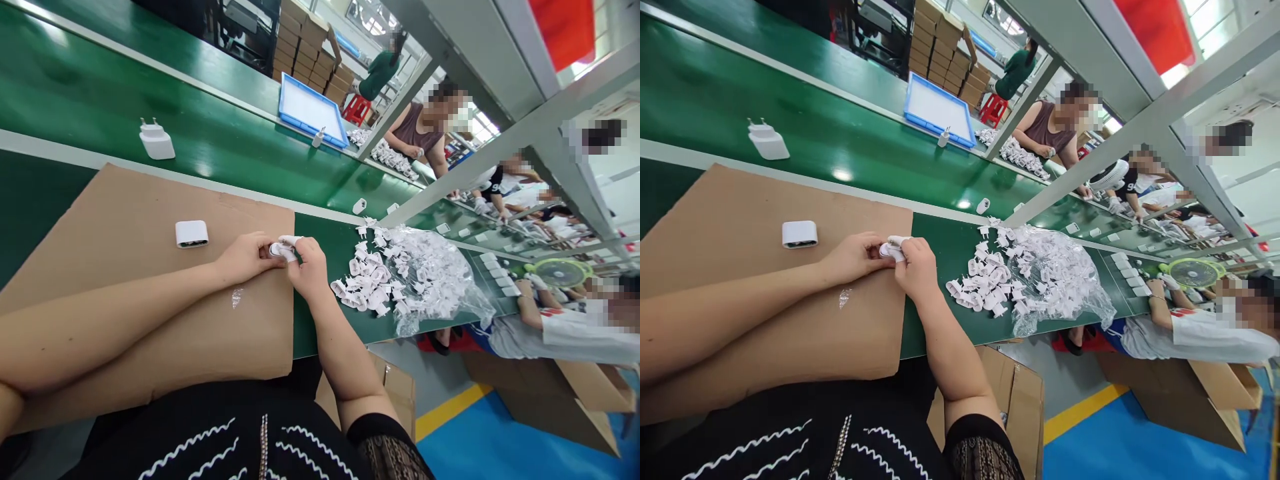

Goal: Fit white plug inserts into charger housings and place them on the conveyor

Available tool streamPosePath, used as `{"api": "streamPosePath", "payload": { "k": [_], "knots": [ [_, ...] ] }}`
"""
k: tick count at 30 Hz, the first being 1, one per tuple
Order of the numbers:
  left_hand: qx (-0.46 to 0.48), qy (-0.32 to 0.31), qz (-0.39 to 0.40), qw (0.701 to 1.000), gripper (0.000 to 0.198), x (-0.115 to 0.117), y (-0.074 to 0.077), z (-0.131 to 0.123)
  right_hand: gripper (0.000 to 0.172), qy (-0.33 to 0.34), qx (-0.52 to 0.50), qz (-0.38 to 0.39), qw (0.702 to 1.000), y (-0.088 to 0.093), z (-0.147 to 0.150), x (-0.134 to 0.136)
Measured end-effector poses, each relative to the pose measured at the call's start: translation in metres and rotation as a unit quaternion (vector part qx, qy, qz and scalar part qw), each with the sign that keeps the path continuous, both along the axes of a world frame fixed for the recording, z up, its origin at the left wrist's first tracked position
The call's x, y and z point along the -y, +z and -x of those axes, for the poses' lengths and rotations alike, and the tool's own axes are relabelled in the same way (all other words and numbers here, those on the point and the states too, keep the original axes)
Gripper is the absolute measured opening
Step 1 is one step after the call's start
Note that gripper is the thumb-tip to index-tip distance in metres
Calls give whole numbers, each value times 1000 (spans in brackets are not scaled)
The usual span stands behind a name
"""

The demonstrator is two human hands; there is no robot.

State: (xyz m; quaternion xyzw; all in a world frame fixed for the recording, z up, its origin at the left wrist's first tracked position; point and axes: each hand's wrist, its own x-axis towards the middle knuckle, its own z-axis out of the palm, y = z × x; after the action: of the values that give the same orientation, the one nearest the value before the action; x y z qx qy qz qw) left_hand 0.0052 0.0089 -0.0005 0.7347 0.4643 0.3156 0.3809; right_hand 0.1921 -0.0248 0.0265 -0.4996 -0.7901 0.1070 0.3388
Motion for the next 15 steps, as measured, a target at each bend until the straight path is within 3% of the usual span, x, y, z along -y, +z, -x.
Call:
{"api": "streamPosePath", "payload": {
  "k": [5,11,15],
  "knots": [
    [-19,-4,-6,1000,42,1,7,0,33,-11,-20,-24,999,-5,2,0],
    [-9,-18,-16,1000,34,-1,5,1,35,2,45,-19,999,0,5,1],
    [-35,-17,-52,998,33,2,3,1,40,-26,94,-12,995,7,9,1]
  ]
}}
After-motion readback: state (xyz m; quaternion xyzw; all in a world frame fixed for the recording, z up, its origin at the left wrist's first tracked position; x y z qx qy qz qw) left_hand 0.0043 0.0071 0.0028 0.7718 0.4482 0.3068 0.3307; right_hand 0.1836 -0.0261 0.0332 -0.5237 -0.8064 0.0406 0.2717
